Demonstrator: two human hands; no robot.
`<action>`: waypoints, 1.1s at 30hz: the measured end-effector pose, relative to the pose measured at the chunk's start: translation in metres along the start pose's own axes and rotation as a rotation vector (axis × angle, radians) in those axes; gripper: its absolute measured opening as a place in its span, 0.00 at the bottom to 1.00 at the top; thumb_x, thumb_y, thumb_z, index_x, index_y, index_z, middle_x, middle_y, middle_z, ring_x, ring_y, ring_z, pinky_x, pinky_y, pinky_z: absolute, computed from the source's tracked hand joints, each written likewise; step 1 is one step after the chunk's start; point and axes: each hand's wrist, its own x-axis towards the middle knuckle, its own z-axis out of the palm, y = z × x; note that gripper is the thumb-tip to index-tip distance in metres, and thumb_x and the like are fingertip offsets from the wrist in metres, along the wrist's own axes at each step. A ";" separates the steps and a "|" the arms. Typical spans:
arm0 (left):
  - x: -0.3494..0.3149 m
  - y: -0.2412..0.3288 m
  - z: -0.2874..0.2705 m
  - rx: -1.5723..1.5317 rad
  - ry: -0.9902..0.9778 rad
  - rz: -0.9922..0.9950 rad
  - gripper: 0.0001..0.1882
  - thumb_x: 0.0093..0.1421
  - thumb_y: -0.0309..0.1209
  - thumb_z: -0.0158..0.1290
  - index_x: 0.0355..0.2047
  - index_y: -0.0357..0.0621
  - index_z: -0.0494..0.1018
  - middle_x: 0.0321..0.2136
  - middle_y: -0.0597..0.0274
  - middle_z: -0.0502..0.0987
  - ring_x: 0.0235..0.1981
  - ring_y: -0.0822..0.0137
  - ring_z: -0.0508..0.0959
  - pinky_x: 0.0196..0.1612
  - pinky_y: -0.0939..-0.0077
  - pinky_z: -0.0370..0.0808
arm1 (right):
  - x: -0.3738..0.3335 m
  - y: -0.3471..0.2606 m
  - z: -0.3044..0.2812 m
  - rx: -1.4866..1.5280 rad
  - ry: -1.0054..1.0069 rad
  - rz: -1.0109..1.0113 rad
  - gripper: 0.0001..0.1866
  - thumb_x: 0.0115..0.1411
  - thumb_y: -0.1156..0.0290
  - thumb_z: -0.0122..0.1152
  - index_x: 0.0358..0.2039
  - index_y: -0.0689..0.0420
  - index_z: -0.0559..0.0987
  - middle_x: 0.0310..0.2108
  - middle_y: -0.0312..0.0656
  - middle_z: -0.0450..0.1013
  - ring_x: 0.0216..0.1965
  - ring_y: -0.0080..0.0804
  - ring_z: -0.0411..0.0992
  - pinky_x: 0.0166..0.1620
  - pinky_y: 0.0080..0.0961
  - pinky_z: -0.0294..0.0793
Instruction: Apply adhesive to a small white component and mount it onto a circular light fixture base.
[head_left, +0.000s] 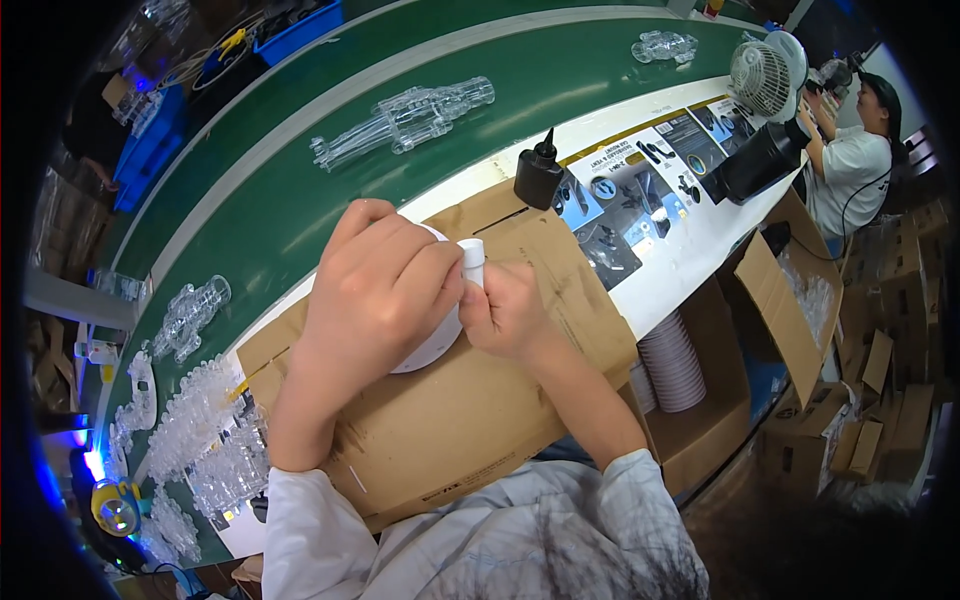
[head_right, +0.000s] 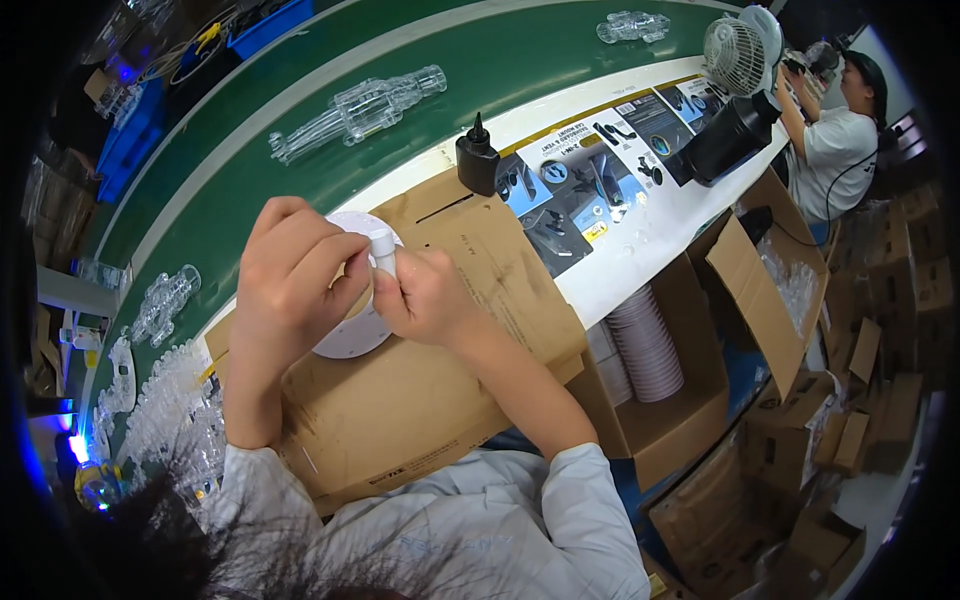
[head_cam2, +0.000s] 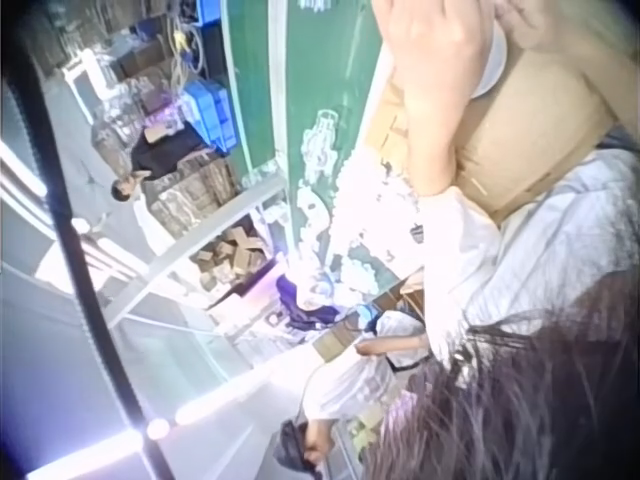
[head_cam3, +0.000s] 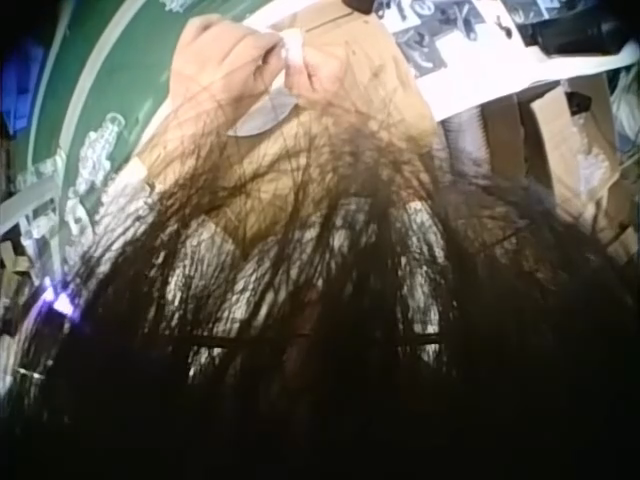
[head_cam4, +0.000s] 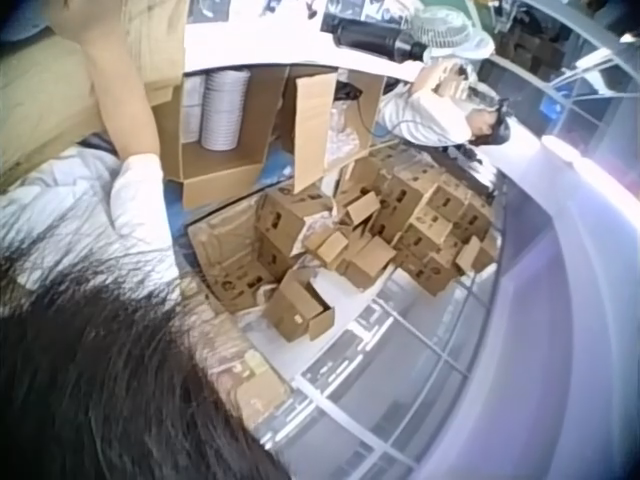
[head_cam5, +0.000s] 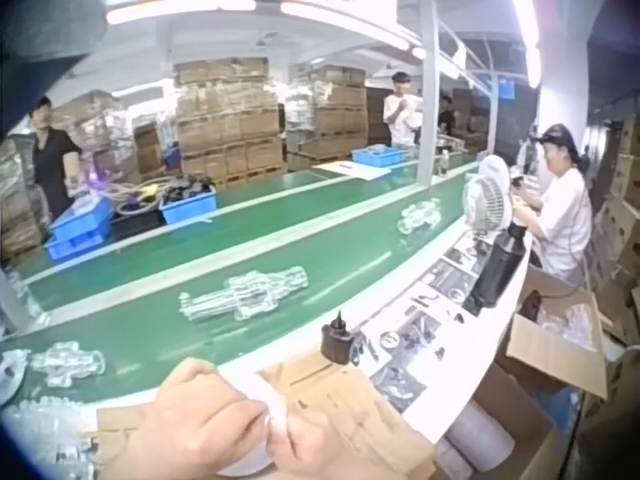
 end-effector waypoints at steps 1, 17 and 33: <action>0.000 0.001 0.000 0.026 0.008 -0.001 0.10 0.40 0.16 0.63 0.25 0.40 0.77 0.21 0.62 0.75 0.23 0.61 0.74 0.36 0.65 0.75 | -0.001 0.000 0.000 0.003 0.001 0.000 0.16 0.68 0.70 0.49 0.22 0.61 0.70 0.14 0.40 0.67 0.14 0.33 0.66 0.20 0.28 0.62; 0.006 0.005 -0.005 -0.197 -0.017 -0.200 0.08 0.45 0.18 0.64 0.26 0.40 0.79 0.21 0.60 0.78 0.22 0.61 0.76 0.34 0.70 0.73 | -0.007 0.000 -0.008 0.399 -0.048 0.361 0.19 0.71 0.63 0.44 0.26 0.61 0.72 0.21 0.33 0.67 0.22 0.18 0.62 0.25 0.20 0.60; 0.002 0.008 0.002 -0.032 -0.033 -0.121 0.08 0.45 0.22 0.64 0.27 0.40 0.78 0.21 0.61 0.77 0.24 0.59 0.76 0.37 0.64 0.74 | 0.010 -0.005 -0.007 0.027 0.106 0.086 0.11 0.61 0.74 0.57 0.22 0.62 0.75 0.14 0.39 0.69 0.13 0.28 0.69 0.19 0.25 0.66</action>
